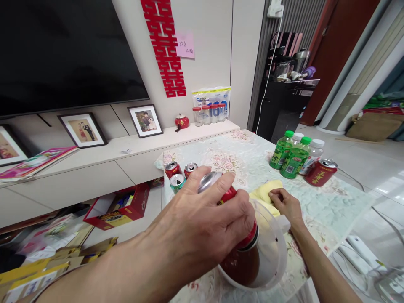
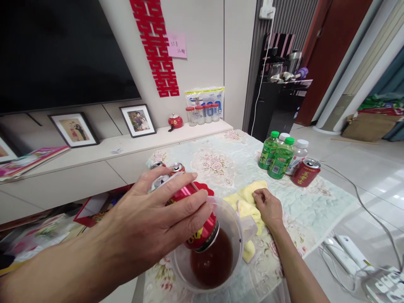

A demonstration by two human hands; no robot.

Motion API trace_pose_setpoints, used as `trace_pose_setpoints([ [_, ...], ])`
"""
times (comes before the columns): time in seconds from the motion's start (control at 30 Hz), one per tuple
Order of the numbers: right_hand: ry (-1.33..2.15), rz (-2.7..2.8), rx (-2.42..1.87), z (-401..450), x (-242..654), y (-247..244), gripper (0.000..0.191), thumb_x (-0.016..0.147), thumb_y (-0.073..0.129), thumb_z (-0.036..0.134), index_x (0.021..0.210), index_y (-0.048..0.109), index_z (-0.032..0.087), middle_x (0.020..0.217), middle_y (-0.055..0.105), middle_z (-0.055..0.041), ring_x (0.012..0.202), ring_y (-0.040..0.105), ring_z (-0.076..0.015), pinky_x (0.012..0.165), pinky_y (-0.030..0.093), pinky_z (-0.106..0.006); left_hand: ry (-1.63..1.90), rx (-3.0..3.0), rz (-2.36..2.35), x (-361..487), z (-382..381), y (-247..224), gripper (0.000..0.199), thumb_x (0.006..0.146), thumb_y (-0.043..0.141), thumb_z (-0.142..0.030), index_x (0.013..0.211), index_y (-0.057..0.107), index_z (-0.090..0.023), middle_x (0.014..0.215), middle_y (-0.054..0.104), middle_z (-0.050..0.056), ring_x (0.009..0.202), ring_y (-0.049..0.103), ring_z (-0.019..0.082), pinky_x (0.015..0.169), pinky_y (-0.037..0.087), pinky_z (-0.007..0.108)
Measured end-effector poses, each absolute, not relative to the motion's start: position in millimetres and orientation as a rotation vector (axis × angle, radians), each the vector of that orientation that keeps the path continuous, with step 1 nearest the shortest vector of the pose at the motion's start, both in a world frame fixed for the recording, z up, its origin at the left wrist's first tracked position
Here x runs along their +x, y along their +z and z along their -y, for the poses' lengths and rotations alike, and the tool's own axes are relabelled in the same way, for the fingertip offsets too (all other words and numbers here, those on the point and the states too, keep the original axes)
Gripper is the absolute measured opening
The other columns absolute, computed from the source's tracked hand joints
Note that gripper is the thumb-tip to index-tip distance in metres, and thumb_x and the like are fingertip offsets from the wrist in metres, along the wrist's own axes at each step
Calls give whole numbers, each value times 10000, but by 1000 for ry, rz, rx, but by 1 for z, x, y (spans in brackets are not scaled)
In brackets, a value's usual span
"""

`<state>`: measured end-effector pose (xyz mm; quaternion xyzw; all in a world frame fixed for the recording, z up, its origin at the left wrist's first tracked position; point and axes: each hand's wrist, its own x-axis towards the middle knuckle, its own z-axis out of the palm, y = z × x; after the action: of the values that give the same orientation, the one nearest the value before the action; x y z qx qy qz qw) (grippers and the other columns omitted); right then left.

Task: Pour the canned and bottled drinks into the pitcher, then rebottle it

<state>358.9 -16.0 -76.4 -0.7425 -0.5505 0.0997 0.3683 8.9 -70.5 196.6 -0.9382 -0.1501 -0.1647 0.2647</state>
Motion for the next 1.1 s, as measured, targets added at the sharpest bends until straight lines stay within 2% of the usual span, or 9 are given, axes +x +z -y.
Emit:
trace_pose_setpoints([
  [0.17, 297, 1403, -1912, 17, 358, -73, 319, 1027, 634, 460, 996, 678, 146, 836, 660, -5, 694, 617, -129, 715, 548, -306, -389, -2632, 556, 5, 65, 202, 344, 1005, 509, -86, 1302, 615, -225, 1301, 721, 10, 1250, 559, 353, 1051, 336, 596],
  [0.3, 323, 1372, -1895, 18, 355, -70, 359, 1019, 626, 502, 973, 677, 150, 823, 660, -5, 690, 613, -132, 713, 536, -307, -478, -2908, 837, -3, 52, 201, 526, 869, 687, -119, 1356, 556, -268, 1353, 694, 29, 1271, 559, 310, 1042, 391, 524],
  [0.43, 350, 1314, -1846, 19, 351, -65, 448, 959, 631, 606, 921, 680, 162, 769, 661, -9, 646, 596, -138, 677, 509, -308, -945, -3069, 1176, -10, 32, 190, 579, 811, 734, -202, 1359, 552, -254, 1326, 691, 58, 1183, 633, 259, 1014, 477, 457],
  [0.63, 527, 1276, -1642, 20, 346, -24, 522, 774, 648, 708, 796, 698, 189, 673, 687, -80, 586, 623, -220, 532, 502, -339, -1883, -3037, 1672, -14, 14, 150, 624, 765, 752, -237, 1354, 553, -195, 1382, 693, 117, 1274, 660, 287, 1125, 507, 476],
  [0.7, 607, 1310, -1543, 17, 341, 5, 549, 748, 697, 700, 912, 730, 177, 788, 736, -115, 672, 683, -251, 581, 563, -351, -2057, -2934, 1786, -11, 11, 133, 622, 767, 767, -264, 1349, 558, -207, 1376, 704, 118, 1263, 672, 301, 1119, 522, 496],
  [0.77, 678, 1373, -1439, 14, 331, 41, 631, 747, 746, 683, 1132, 738, 183, 1049, 768, -160, 920, 738, -309, 706, 621, -370, -2189, -2844, 1854, -6, 9, 118, 652, 759, 775, -268, 1367, 547, -212, 1420, 678, 113, 1308, 645, 298, 1152, 499, 489],
  [0.87, 740, 1646, -1187, 10, 302, 96, 772, 806, 803, 571, 1482, 591, 266, 1361, 671, -161, 1255, 642, -352, 877, 636, -421, -2258, -2756, 1909, 6, 7, 102, 698, 721, 793, -261, 1376, 560, -192, 1423, 668, 120, 1343, 611, 315, 1201, 445, 500],
  [0.97, 658, 2020, -1067, 4, 268, 138, 899, 826, 809, 552, 1617, 426, 358, 1478, 594, -114, 1280, 631, -341, 888, 647, -439, -2258, -2720, 1886, 16, 6, 93, 717, 690, 801, -238, 1370, 579, -191, 1439, 653, 121, 1367, 586, 335, 1222, 412, 513],
  [1.1, 509, 2323, -1015, -12, 236, 157, 943, 841, 783, 567, 1652, 363, 334, 1564, 521, -103, 1273, 638, -345, 877, 647, -448, -2404, -2707, 1778, 20, 6, 83, 719, 708, 816, -227, 1377, 552, -193, 1428, 659, 134, 1344, 611, 333, 1177, 467, 504],
])
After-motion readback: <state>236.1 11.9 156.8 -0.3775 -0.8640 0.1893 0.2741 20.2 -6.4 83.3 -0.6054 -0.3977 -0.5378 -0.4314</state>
